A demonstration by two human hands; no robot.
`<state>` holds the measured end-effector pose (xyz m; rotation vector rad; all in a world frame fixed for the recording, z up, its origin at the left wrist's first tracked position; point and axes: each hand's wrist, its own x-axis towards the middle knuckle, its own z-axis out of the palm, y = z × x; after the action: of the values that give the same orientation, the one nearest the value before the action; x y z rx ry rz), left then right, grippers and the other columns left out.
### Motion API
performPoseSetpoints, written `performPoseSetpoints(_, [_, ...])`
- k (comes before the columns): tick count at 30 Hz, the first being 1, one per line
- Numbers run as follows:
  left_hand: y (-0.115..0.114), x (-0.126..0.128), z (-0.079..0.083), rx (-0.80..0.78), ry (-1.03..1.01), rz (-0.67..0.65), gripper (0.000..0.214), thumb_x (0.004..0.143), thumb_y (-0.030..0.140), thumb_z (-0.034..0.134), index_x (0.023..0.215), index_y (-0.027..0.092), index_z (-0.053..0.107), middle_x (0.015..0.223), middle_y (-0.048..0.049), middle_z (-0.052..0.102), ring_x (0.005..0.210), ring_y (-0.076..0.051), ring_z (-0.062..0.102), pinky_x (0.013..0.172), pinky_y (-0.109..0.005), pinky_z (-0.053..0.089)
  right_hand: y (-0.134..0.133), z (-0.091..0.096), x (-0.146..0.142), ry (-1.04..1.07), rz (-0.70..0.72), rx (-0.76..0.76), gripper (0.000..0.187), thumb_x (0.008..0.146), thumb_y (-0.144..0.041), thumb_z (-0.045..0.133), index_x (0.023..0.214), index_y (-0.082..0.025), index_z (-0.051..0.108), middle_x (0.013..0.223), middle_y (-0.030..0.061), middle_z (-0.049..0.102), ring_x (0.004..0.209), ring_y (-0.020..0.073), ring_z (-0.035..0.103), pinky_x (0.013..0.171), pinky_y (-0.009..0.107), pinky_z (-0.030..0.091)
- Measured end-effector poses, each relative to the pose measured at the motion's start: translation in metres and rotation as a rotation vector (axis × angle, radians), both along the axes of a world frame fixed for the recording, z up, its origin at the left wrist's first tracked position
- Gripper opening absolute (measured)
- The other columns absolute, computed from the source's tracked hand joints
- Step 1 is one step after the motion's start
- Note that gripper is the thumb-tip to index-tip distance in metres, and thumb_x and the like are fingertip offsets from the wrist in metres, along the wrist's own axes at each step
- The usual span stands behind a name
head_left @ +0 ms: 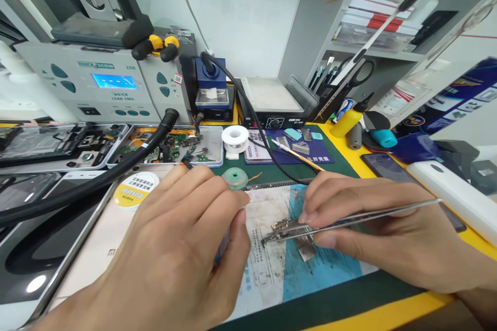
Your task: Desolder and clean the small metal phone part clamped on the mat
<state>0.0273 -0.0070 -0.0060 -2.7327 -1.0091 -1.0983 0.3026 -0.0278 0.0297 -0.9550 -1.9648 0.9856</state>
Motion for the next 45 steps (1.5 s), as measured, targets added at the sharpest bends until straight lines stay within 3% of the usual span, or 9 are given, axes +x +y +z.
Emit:
performPoseSetpoints(10, [-0.0009, -0.0002, -0.0021, -0.005, 0.003, -0.004, 0.012, 0.096, 0.017, 0.063, 0.108, 0.02, 0.066, 0.089, -0.0024, 0.064, 0.084, -0.021, 0.053, 0.074, -0.044, 0.037, 0.0009, -0.0006, 0.0, -0.003, -0.004, -0.001, 0.027, 0.086, -0.014, 0.09, 0.107, -0.032, 0.09, 0.092, 0.0055, 0.085, 0.088, 0.0238, 0.077, 0.085, 0.039, 0.065])
performPoseSetpoints(14, [-0.0004, 0.0, -0.0029, -0.009, 0.006, -0.005, 0.006, 0.096, 0.016, 0.062, 0.098, 0.021, 0.061, 0.088, -0.0022, 0.064, 0.082, -0.02, 0.051, 0.075, -0.044, 0.037, 0.001, 0.0009, -0.0008, -0.012, -0.002, 0.015, 0.025, 0.087, -0.015, 0.09, 0.107, -0.031, 0.09, 0.091, 0.0056, 0.085, 0.088, 0.0239, 0.078, 0.086, 0.04, 0.065])
performPoseSetpoints(21, [-0.0005, 0.0005, -0.0015, -0.011, 0.003, -0.007, 0.011, 0.096, 0.016, 0.062, 0.089, 0.021, 0.055, 0.088, -0.0027, 0.064, 0.083, -0.02, 0.052, 0.075, -0.043, 0.036, 0.0004, 0.0007, -0.0014, -0.015, -0.01, 0.026, 0.021, 0.088, -0.018, 0.089, 0.105, -0.031, 0.09, 0.092, 0.0047, 0.085, 0.089, 0.0224, 0.077, 0.087, 0.037, 0.064])
performPoseSetpoints(25, [-0.001, 0.0009, -0.0019, -0.016, -0.004, -0.012, 0.005, 0.096, 0.016, 0.062, 0.099, 0.02, 0.062, 0.09, -0.0029, 0.065, 0.084, -0.021, 0.053, 0.075, -0.044, 0.036, 0.0009, 0.0005, -0.0009, -0.021, -0.011, 0.018, 0.021, 0.088, -0.017, 0.089, 0.105, -0.03, 0.089, 0.093, 0.0041, 0.085, 0.091, 0.0218, 0.077, 0.089, 0.037, 0.064])
performPoseSetpoints(28, [-0.001, 0.0007, -0.0022, -0.014, -0.01, -0.011, 0.013, 0.096, 0.017, 0.063, 0.108, 0.02, 0.065, 0.09, -0.0026, 0.066, 0.084, -0.02, 0.053, 0.076, -0.044, 0.037, 0.0008, 0.0005, -0.0005, -0.013, -0.015, 0.008, 0.024, 0.088, -0.016, 0.089, 0.106, -0.031, 0.089, 0.094, 0.0041, 0.085, 0.091, 0.0221, 0.077, 0.089, 0.038, 0.064])
performPoseSetpoints(45, [-0.0007, 0.0025, -0.0024, 0.006, -0.019, -0.02, 0.009, 0.097, 0.016, 0.063, 0.103, 0.018, 0.068, 0.09, -0.003, 0.066, 0.084, -0.02, 0.053, 0.076, -0.044, 0.037, 0.0025, -0.0007, -0.0001, 0.011, 0.031, 0.015, 0.016, 0.09, -0.015, 0.088, 0.103, -0.024, 0.089, 0.092, 0.0046, 0.085, 0.087, 0.0188, 0.077, 0.088, 0.034, 0.063])
